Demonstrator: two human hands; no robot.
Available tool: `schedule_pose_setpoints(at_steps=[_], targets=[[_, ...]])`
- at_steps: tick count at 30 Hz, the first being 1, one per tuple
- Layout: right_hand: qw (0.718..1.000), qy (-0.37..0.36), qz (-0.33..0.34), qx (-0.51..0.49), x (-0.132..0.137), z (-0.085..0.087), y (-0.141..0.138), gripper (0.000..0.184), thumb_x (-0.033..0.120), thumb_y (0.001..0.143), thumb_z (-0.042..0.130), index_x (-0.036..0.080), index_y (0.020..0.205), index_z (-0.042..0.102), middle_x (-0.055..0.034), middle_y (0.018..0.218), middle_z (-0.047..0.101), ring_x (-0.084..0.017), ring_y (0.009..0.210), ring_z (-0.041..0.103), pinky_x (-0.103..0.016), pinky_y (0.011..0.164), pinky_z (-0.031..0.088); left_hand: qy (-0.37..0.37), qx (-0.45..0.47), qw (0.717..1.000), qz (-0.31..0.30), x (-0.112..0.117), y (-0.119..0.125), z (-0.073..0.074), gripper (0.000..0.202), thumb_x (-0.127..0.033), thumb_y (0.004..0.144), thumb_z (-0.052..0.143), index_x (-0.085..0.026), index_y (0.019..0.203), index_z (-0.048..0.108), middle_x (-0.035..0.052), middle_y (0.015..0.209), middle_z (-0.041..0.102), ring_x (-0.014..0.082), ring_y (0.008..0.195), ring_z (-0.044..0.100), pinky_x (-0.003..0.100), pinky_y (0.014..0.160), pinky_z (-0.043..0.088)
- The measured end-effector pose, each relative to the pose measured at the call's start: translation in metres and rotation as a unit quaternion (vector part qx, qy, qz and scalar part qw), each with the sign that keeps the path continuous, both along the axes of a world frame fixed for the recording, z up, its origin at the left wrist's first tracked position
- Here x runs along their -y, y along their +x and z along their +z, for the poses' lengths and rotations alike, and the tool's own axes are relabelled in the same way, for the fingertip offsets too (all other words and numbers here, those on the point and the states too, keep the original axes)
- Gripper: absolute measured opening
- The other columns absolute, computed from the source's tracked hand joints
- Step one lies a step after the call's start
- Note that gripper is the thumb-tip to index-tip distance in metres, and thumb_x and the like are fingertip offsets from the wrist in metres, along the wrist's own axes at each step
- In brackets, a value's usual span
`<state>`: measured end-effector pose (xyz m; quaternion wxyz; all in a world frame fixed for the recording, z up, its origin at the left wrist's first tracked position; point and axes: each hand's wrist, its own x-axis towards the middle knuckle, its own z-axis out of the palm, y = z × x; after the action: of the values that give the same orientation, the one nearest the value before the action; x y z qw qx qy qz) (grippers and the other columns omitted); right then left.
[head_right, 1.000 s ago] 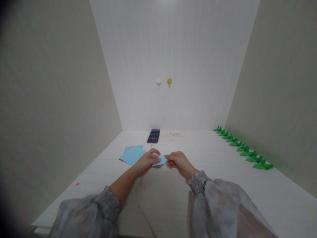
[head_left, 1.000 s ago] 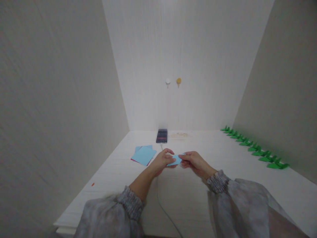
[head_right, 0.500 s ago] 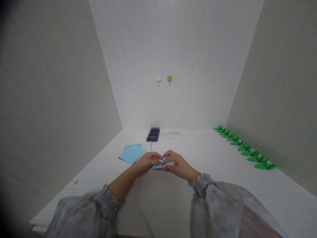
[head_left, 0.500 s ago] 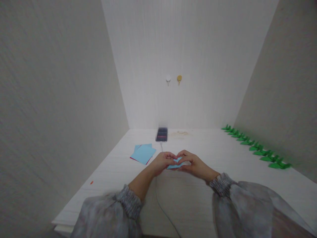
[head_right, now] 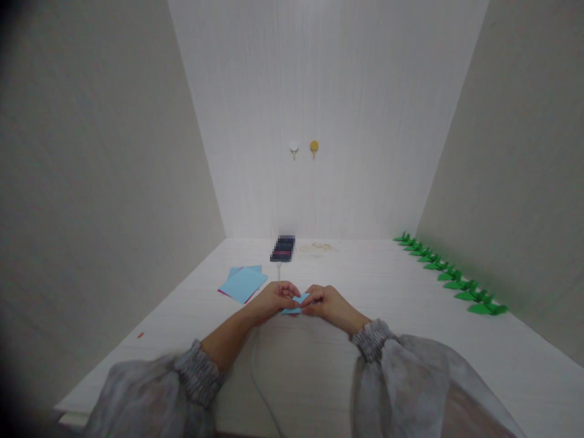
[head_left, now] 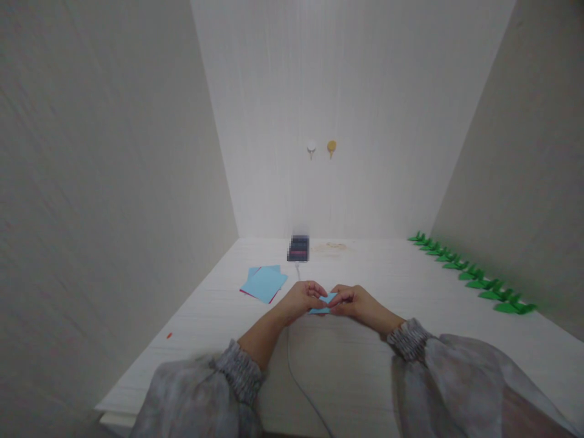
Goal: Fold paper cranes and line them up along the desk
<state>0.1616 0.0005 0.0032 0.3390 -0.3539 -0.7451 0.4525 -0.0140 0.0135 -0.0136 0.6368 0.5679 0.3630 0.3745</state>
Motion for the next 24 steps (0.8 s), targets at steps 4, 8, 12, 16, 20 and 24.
schedule_pose_setpoints(at_steps=[4,8,12,16,20,24], targets=[[1.0,-0.019,-0.006,-0.018,0.0,0.001,-0.001,0.011,0.029,0.059,0.067,0.018,0.062,0.067,-0.0012,0.073,0.059,-0.013,0.069,0.054,-0.024,0.066,0.041,0.001,-0.011,1.0,0.016,0.001,0.0,0.002,0.027,-0.014,0.049,0.068,-0.012,0.073,0.056,-0.0003,0.054,0.058,0.011,0.047,0.055,0.023,0.049,0.04],[1.0,0.008,-0.005,-0.009,0.0,0.003,-0.001,0.011,0.03,0.059,0.067,0.019,0.062,0.066,-0.0009,0.072,0.059,-0.013,0.07,0.053,-0.024,0.067,0.041,-0.013,0.001,1.0,0.023,0.003,0.001,0.005,0.029,-0.013,0.047,0.069,-0.012,0.073,0.056,-0.0001,0.056,0.059,0.0106,0.048,0.055,0.025,0.053,0.042],[0.999,0.038,-0.008,-0.008,-0.001,0.003,0.0,0.009,0.03,0.061,0.065,0.02,0.062,0.067,-0.0016,0.077,0.058,-0.013,0.072,0.052,-0.024,0.067,0.04,-0.025,0.022,0.999,0.024,0.005,0.001,0.007,0.032,-0.013,0.045,0.07,-0.011,0.074,0.056,0.0008,0.058,0.059,0.0114,0.05,0.055,0.027,0.056,0.044],[0.999,0.035,-0.021,0.0,-0.004,-0.002,0.0,0.009,0.028,0.061,0.065,0.019,0.06,0.065,-0.0013,0.074,0.059,-0.013,0.067,0.052,-0.023,0.064,0.039,-0.011,0.004,1.0,0.014,0.004,0.002,0.008,0.033,-0.015,0.045,0.07,-0.011,0.075,0.056,0.0003,0.057,0.058,0.0113,0.049,0.055,0.027,0.054,0.043],[0.998,0.005,-0.06,0.019,-0.009,-0.009,-0.001,0.011,0.028,0.061,0.063,0.017,0.061,0.062,0.0013,0.058,0.057,-0.01,0.054,0.047,-0.021,0.053,0.035,0.008,-0.007,1.0,0.017,0.002,0.003,0.008,0.032,-0.013,0.044,0.071,-0.011,0.072,0.055,-0.0032,0.053,0.053,0.009,0.048,0.053,0.024,0.053,0.042],[0.996,-0.006,-0.084,0.023,-0.011,-0.012,-0.001,0.014,0.029,0.062,0.062,0.015,0.062,0.061,0.0024,0.053,0.054,-0.008,0.047,0.041,-0.02,0.046,0.029,0.007,0.006,1.0,0.014,0.003,0.004,0.009,0.03,-0.015,0.048,0.069,-0.01,0.074,0.055,-0.0016,0.056,0.055,0.0088,0.049,0.053,0.024,0.054,0.042]])
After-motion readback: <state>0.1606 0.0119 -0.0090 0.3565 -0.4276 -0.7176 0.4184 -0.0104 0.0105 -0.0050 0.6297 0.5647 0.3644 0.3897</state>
